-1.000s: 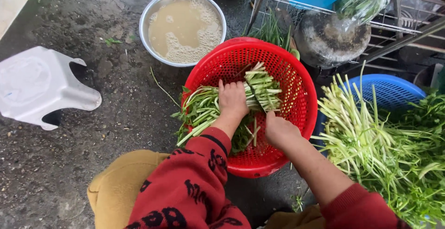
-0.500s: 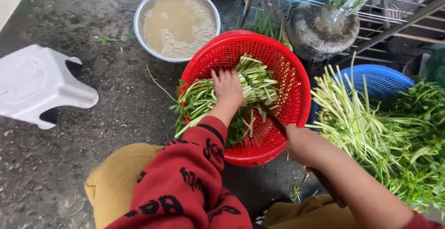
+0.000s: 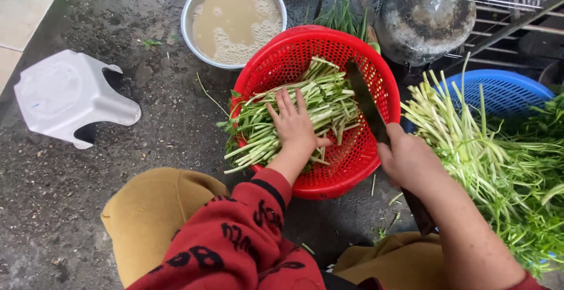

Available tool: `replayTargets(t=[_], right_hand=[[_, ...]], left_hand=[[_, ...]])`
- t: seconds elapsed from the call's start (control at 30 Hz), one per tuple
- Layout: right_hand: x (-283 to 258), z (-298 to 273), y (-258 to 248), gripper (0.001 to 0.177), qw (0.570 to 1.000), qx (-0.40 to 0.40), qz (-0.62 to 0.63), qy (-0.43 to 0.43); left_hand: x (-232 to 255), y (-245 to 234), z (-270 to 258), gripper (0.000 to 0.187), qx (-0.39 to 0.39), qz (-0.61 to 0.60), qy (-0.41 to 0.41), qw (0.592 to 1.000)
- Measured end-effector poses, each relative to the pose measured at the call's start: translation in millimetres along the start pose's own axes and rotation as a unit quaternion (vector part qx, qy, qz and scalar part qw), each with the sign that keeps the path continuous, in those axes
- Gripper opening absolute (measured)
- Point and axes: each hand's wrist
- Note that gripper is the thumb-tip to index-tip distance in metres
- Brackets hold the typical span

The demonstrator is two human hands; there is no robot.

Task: The person gathers a large bunch of green leafy vegetables from a blue basket and transfers them into a red colander. They then use a knife to trim the ends of the vegetables and arrange them within the colander.

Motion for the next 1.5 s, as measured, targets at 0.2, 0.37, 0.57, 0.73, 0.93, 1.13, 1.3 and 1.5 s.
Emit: replayTargets(t=[0.2, 0.37, 0.57, 0.73, 0.93, 1.13, 1.3, 1.5], right_hand=[[-10.2, 0.2, 10.3, 0.034, 0.999, -0.026, -0.026, -0.003], [-13.3, 7.7, 23.9, 0.033, 0.998, -0.027, -0.052, -0.008], [-26.3, -5.2, 27.5, 0.03, 0.998, -0.009, -0.056, -0.036], [-52.4, -6.5, 41.6, 0.028, 0.996, -0.011, -0.041, -0.076], [-78.7, -4.1, 51.1, 0.021, 0.992, -0.009, -0.056, -0.115], [-88.5, 7.7, 63.9, 0.019, 0.99, -0.024, -0.075, -0.117], [-90.3, 6.6, 67.4, 0.018, 0.986, -0.048, -0.11, -0.118], [-113.1, 41.8, 92.9, 0.021, 0.983, -0.049, -0.112, -0.135]], left_hand=[[-4.1, 53.7, 24.8, 0.143, 0.008, 0.057, 0.003, 0.998], [-15.3, 33.2, 32.8, 0.134, -0.026, 0.028, 0.006, 0.999], [-50.2, -2.2, 32.1, 0.154, -0.032, 0.068, 0.013, 0.997], [-67.1, 11.4, 54.0, 0.149, -0.079, 0.009, 0.015, 0.997], [-62.5, 11.9, 37.4, 0.135, -0.031, -0.004, 0.032, 0.999], [-72.2, 48.7, 59.1, 0.139, 0.002, 0.001, 0.037, 0.999], [-65.0, 53.5, 46.9, 0.08, 0.191, 0.005, 0.067, 0.979], [-76.4, 81.9, 62.2, 0.102, 0.279, 0.037, 0.107, 0.954]])
Point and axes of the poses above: each hand's wrist, its own z-axis towards the middle knuckle, its own y-axis out of the palm, x = y × z, and after that the axes turned 15 degrees about y, right-handed
